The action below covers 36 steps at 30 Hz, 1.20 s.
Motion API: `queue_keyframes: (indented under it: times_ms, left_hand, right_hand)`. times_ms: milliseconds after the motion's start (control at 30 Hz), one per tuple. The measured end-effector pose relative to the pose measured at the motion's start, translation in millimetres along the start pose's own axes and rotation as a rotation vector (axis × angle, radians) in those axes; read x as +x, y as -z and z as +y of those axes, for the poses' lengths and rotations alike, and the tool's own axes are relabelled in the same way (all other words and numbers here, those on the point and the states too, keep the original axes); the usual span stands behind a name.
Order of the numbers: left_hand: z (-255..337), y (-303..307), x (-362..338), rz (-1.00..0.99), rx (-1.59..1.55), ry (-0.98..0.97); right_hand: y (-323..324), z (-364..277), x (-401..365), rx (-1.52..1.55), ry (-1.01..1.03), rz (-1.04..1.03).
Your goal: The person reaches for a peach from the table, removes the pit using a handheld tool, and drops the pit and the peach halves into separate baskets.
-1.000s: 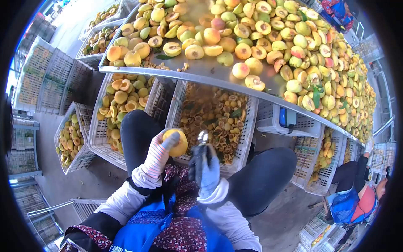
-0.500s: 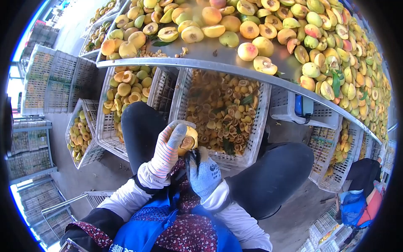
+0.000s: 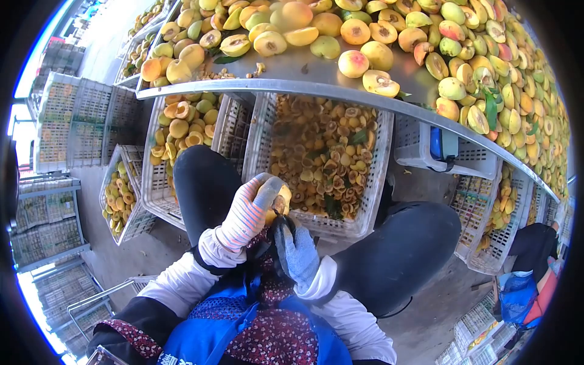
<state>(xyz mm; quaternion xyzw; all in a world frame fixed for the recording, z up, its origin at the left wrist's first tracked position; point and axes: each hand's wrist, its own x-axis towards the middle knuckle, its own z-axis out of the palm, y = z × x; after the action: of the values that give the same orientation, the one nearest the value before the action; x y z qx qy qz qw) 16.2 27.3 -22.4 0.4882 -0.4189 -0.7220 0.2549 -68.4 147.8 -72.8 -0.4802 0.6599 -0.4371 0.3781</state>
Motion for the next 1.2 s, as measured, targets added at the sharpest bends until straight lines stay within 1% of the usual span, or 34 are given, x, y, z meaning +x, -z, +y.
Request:
queue_keyframes:
  times_ms: [33,67,100,167,233,267,367,400,500,533,600,633,667,700,767,800,833,867,900,967,1000,1033,1067,1100,1133,1167,1200]
  left_hand:
    - [-0.4,-1.1,0.0,0.009,0.023,-0.012]
    - [-1.4,-3.8,-1.6,0.042,0.027,-0.064]
    - [-3.5,-7.7,-5.1,0.073,0.032,-0.115]
    - [-8.2,-10.5,-6.8,0.11,0.1,-0.184]
    - [-15.3,-8.1,-2.6,0.125,0.22,-0.227]
    - [-14.7,-4.5,0.7,0.068,0.231,-0.228]
    - [-0.9,1.5,5.2,-0.075,0.295,-0.203]
    - [1.8,1.5,5.6,-0.082,0.341,-0.214]
    - [0.5,0.4,11.1,-0.074,0.587,-0.373]
    - [1.0,0.8,12.8,-0.08,0.682,-0.44]
    - [-8.8,-1.2,16.9,-0.184,0.348,-0.309]
    - [-11.9,-1.7,17.7,-0.23,0.181,-0.241]
    - [-3.5,-4.8,14.4,-0.289,-0.008,-0.077]
    - [-2.1,-6.2,13.0,-0.271,-0.094,-0.018]
    - [-3.1,-10.8,8.1,-0.243,-0.264,0.104]
    - [-11.4,-12.1,8.0,-0.167,-0.379,0.136]
    - [-13.7,-9.8,6.7,-0.038,-0.329,0.1]
    - [-13.7,-4.1,4.7,0.091,-0.276,0.064]
    - [-11.1,3.0,3.0,0.212,-0.218,0.03]
    - [13.1,35.1,-3.2,0.412,-0.273,-0.284]
    - [38.6,50.2,-7.6,0.589,-0.283,-0.369]
    - [52.0,82.4,-3.3,0.597,-0.062,-0.591]
    - [63.9,115.9,3.0,0.655,0.421,-0.686]
    - [64.6,151.8,11.6,0.802,0.937,-0.611]
    - [71.7,156.2,14.2,0.861,1.243,-0.531]
    - [78.5,157.0,17.9,0.913,1.547,-0.43]
    - [90.4,132.7,27.8,0.816,1.383,-0.723]
  right_hand:
    - [2.5,-0.4,0.3,0.079,-0.052,-0.032]
    - [6.3,-5.9,3.5,0.157,-0.107,-0.061]
    - [21.7,-28.6,10.8,0.301,-0.227,-0.147]
    - [32.9,-44.5,17.4,0.585,-0.471,-0.243]
    - [34.8,-47.3,20.7,0.862,-0.715,-0.261]
    - [35.8,-47.5,21.4,0.997,-0.838,-0.271]
    - [35.7,-28.9,25.1,1.458,-1.054,-0.479]
    - [32.9,-25.6,25.3,1.577,-0.984,-0.559]
    - [33.1,-22.2,25.3,1.782,-0.959,-0.61]
    - [31.4,-19.1,24.5,1.926,-0.925,-0.675]
    - [27.3,-13.0,21.9,2.21,-0.842,-0.807]
    - [27.1,-13.4,20.7,2.253,-0.837,-0.821]
    - [27.8,-14.9,21.4,2.293,-0.831,-0.841]
    - [28.3,-16.2,22.9,2.332,-0.824,-0.863]
    - [29.3,-20.8,27.1,2.303,-0.685,-0.886]
    - [33.5,-25.9,30.4,2.283,-0.623,-0.88]
    - [37.8,-29.4,34.2,2.26,-0.562,-0.876]
    - [40.1,-30.5,37.6,2.279,-0.565,-0.786]
    - [36.8,-26.1,34.9,2.226,-0.676,-0.651]
    - [30.4,-12.7,28.7,2.094,-0.858,-0.384]
    - [34.0,-13.0,32.4,1.778,-0.835,-0.393]
    - [34.8,-18.3,36.5,1.714,-0.92,-0.342]
    - [32.7,-27.4,37.3,1.647,-1.003,-0.294]
    - [31.8,-32.3,36.2,1.579,-1.085,-0.246]
    - [25.7,-18.7,34.6,1.588,-0.997,-0.329]
    - [23.6,-14.4,36.0,1.52,-1.004,-0.314]
    - [22.1,-11.6,38.3,1.452,-1.013,-0.297]
